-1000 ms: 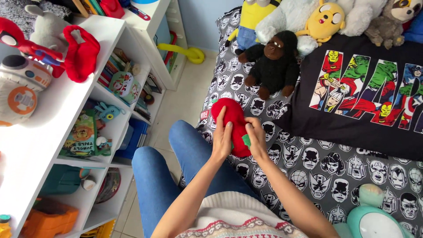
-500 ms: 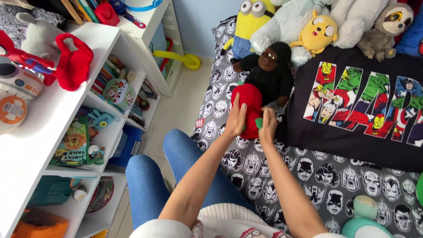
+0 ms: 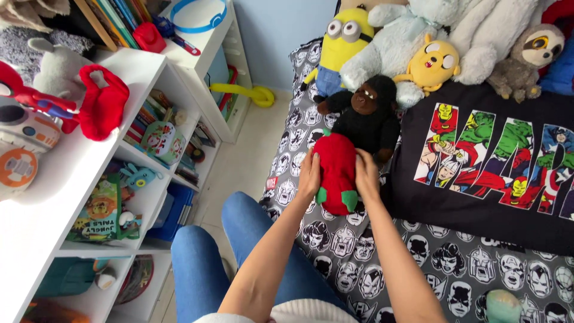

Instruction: Organizing and arranging stuffed toys by moving them between a bed and a shelf

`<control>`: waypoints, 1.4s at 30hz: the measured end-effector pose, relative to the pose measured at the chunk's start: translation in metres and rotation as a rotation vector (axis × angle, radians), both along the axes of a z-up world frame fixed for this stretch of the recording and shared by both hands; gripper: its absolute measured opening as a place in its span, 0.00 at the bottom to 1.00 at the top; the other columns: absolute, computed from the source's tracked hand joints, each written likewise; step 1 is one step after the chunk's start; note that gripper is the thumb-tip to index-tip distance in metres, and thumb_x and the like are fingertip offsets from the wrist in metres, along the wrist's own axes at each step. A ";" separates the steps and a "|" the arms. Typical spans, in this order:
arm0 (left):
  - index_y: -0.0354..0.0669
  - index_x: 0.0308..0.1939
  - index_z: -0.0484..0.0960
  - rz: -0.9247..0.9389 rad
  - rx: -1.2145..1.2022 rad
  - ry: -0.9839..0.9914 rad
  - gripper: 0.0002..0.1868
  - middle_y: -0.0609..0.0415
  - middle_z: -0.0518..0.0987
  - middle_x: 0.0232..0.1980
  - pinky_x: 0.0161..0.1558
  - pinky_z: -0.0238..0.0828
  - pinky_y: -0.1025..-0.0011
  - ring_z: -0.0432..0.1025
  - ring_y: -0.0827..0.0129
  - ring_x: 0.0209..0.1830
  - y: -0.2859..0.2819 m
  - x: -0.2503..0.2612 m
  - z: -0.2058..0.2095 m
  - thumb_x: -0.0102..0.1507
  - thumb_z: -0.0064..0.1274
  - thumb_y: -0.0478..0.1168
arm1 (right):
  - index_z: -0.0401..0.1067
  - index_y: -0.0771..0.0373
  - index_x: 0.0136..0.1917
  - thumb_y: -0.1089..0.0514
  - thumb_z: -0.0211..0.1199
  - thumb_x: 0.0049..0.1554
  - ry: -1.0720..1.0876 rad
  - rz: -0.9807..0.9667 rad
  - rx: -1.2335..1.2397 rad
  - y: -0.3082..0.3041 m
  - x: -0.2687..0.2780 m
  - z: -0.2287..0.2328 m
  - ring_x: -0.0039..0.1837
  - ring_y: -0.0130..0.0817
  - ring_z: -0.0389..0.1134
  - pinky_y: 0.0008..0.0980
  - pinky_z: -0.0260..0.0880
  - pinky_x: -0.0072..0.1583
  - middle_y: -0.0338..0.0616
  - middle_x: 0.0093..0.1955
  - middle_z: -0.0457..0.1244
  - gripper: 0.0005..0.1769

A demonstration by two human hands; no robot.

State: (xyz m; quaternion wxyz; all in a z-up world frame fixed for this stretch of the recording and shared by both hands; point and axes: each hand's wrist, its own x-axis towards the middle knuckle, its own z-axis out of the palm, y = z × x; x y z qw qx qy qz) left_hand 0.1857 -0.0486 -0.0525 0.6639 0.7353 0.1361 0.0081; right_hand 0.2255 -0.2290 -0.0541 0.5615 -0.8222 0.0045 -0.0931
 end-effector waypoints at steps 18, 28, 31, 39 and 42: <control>0.57 0.75 0.67 -0.021 0.351 -0.078 0.29 0.47 0.63 0.73 0.65 0.70 0.46 0.69 0.41 0.69 -0.026 0.025 0.000 0.72 0.40 0.61 | 0.74 0.61 0.67 0.67 0.56 0.58 0.144 0.169 0.170 -0.017 0.056 -0.056 0.60 0.47 0.68 0.48 0.66 0.63 0.54 0.57 0.69 0.23; 0.48 0.72 0.71 0.032 0.287 -0.252 0.26 0.41 0.70 0.68 0.64 0.69 0.46 0.70 0.39 0.66 -0.006 0.027 -0.017 0.74 0.43 0.54 | 0.72 0.61 0.69 0.66 0.57 0.63 0.121 0.160 0.024 -0.022 0.059 -0.054 0.63 0.49 0.70 0.51 0.69 0.63 0.56 0.62 0.68 0.21; 0.45 0.61 0.75 0.120 0.220 -0.240 0.17 0.43 0.72 0.60 0.59 0.72 0.50 0.76 0.43 0.55 0.013 0.021 -0.025 0.70 0.46 0.42 | 0.72 0.64 0.65 0.72 0.55 0.58 0.122 0.122 0.004 -0.025 0.035 -0.028 0.59 0.48 0.72 0.47 0.72 0.60 0.58 0.59 0.68 0.22; 0.45 0.59 0.82 -0.365 0.058 -0.162 0.30 0.43 0.85 0.49 0.62 0.70 0.54 0.78 0.49 0.57 0.016 -0.005 -0.090 0.53 0.53 0.24 | 0.66 0.71 0.72 0.80 0.56 0.50 0.381 0.446 -0.131 -0.014 -0.036 0.044 0.68 0.69 0.65 0.64 0.64 0.67 0.70 0.66 0.65 0.36; 0.51 0.66 0.79 -0.426 -0.205 -0.101 0.34 0.49 0.83 0.54 0.62 0.70 0.61 0.77 0.63 0.57 0.005 -0.008 -0.080 0.55 0.65 0.30 | 0.73 0.64 0.64 0.65 0.66 0.54 0.369 0.419 -0.333 -0.017 -0.030 0.027 0.64 0.61 0.70 0.56 0.70 0.63 0.62 0.56 0.71 0.23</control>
